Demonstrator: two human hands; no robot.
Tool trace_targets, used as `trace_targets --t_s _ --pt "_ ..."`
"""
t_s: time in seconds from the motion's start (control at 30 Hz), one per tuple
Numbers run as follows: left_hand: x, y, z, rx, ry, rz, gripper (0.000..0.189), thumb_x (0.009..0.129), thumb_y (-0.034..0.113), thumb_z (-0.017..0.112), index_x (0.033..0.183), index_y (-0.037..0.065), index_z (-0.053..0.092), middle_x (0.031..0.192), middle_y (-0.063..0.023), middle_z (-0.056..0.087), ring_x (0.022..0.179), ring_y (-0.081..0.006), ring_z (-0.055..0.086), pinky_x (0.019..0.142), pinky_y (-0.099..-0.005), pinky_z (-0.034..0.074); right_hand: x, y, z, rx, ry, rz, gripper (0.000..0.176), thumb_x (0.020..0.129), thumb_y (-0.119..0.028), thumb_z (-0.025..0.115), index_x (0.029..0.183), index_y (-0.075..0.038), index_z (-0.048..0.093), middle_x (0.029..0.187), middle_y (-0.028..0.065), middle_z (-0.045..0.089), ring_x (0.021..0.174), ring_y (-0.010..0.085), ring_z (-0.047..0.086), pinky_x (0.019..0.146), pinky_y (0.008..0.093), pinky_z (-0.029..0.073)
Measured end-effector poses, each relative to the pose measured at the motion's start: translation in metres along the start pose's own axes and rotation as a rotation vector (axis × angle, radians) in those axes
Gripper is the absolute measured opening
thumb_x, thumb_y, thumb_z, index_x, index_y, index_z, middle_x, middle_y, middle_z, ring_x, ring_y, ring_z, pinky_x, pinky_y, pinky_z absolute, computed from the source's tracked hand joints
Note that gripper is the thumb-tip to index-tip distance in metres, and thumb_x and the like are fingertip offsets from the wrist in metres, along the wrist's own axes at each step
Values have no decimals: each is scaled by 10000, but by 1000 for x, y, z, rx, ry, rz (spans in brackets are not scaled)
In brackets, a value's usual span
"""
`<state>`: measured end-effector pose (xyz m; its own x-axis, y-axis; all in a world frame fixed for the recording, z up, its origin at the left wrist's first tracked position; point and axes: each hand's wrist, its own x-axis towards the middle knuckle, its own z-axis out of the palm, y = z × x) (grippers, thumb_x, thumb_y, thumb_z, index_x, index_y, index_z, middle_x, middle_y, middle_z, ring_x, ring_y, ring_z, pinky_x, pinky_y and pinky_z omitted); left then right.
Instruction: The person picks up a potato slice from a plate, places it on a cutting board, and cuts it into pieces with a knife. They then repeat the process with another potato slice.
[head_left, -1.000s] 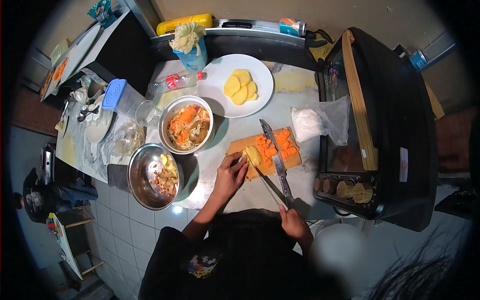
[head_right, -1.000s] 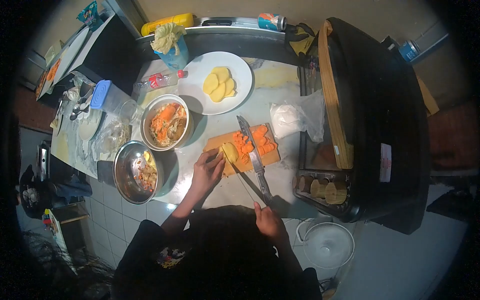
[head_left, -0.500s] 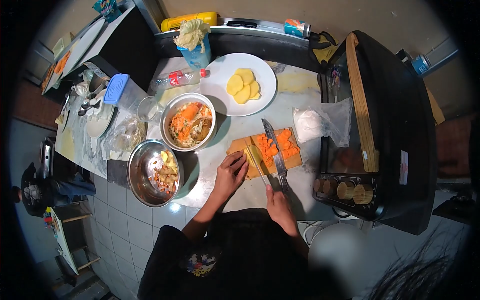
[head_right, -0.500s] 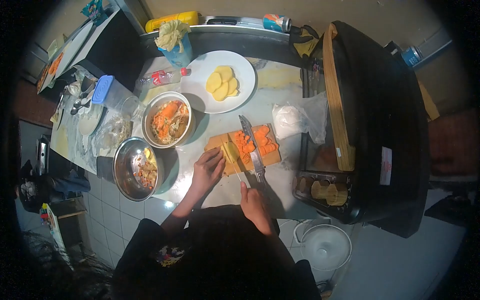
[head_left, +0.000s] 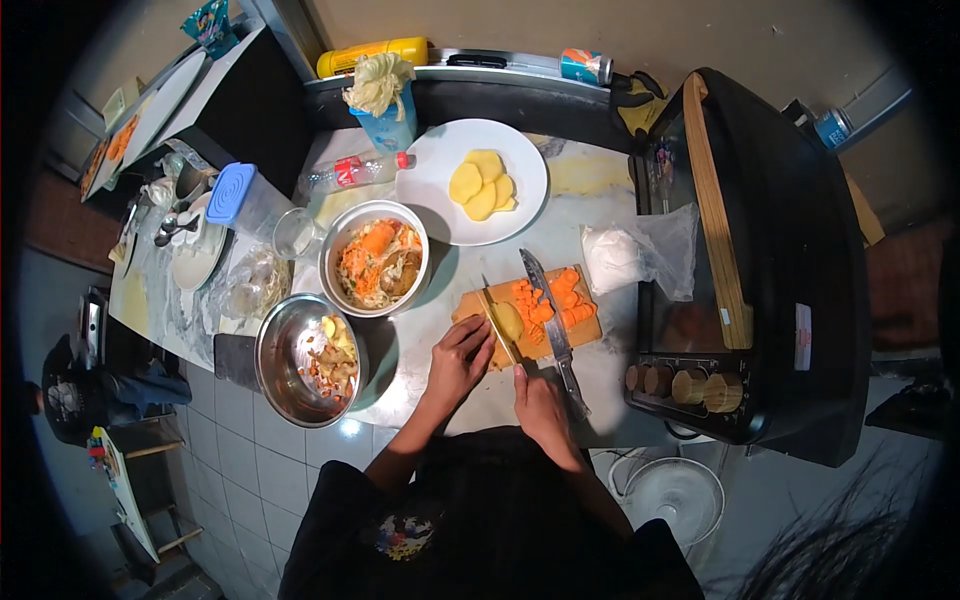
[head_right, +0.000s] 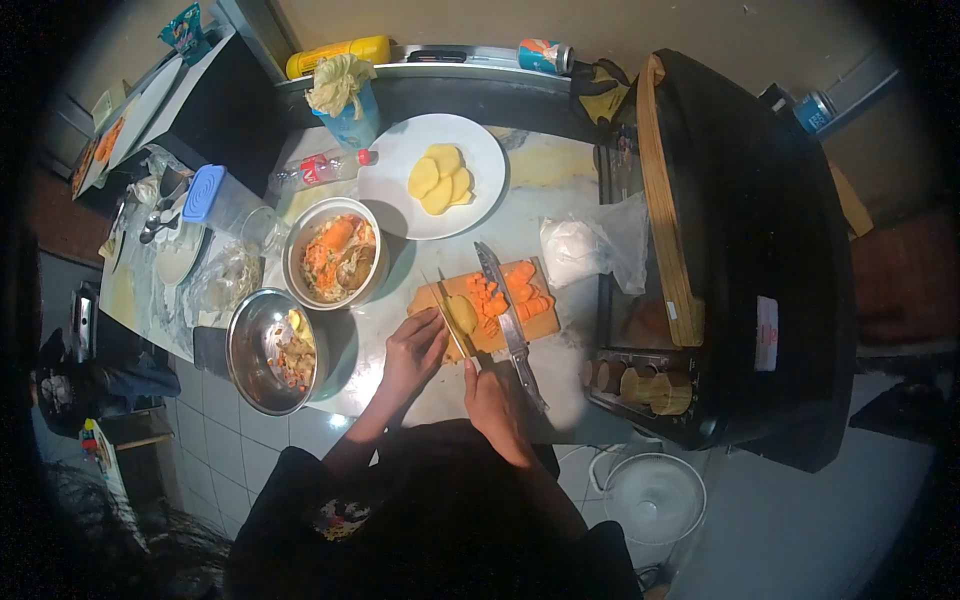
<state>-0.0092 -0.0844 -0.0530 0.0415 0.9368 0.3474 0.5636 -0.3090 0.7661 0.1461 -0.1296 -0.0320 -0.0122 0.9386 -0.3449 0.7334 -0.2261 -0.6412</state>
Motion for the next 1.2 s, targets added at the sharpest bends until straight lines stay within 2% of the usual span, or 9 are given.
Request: trace_targets --t_s 0.23,0.3,0.63,0.93,1.03,1.1,1.2 --pt "2 3 -1 12 1 1 220 798 36 682 1005 -39 685 1053 -180 659 957 -335 649 836 -373 528 -3 -4 0 -19 28 -15 593 999 -366 389 704 89 627 702 335 583 722 506 592 640 551 466" --pt "2 3 -1 16 -2 8 220 799 36 682 1006 -38 685 1055 -179 658 958 -334 649 837 -374 527 -3 -6 0 -34 47 -10 619 1013 -358 333 677 81 612 689 318 576 719 493 588 675 558 453" --pt "2 3 -1 15 -9 -6 215 797 38 684 995 -46 680 1054 -180 657 970 -339 645 845 -375 523 -4 -6 8 -117 93 12 576 1006 -351 379 690 66 619 716 315 592 750 500 578 710 559 453" --pt "5 6 -2 13 -13 -30 217 793 32 683 996 -42 684 1051 -175 658 969 -340 646 847 -377 524 -5 -7 4 -117 26 52 558 1003 -358 389 719 66 614 736 315 596 762 504 567 725 565 445" --pt "4 5 -1 18 -22 -33 220 791 30 684 998 -42 684 1052 -174 658 974 -340 645 846 -377 525 -7 -3 9 -141 54 15 539 999 -340 410 695 62 601 723 313 594 751 496 570 711 558 450" --pt "4 4 -1 19 -22 -35 220 790 30 684 998 -43 684 1053 -174 658 977 -339 644 845 -377 525 -7 6 18 -258 212 -110 513 976 -361 473 645 9 603 632 266 587 624 429 608 547 500 485" --pt "4 4 -2 21 -29 -42 220 791 30 683 997 -44 685 1055 -175 658 983 -337 643 844 -375 526 -6 11 24 -250 296 -196 508 973 -343 486 610 -2 588 568 246 556 597 425 596 526 502 471"
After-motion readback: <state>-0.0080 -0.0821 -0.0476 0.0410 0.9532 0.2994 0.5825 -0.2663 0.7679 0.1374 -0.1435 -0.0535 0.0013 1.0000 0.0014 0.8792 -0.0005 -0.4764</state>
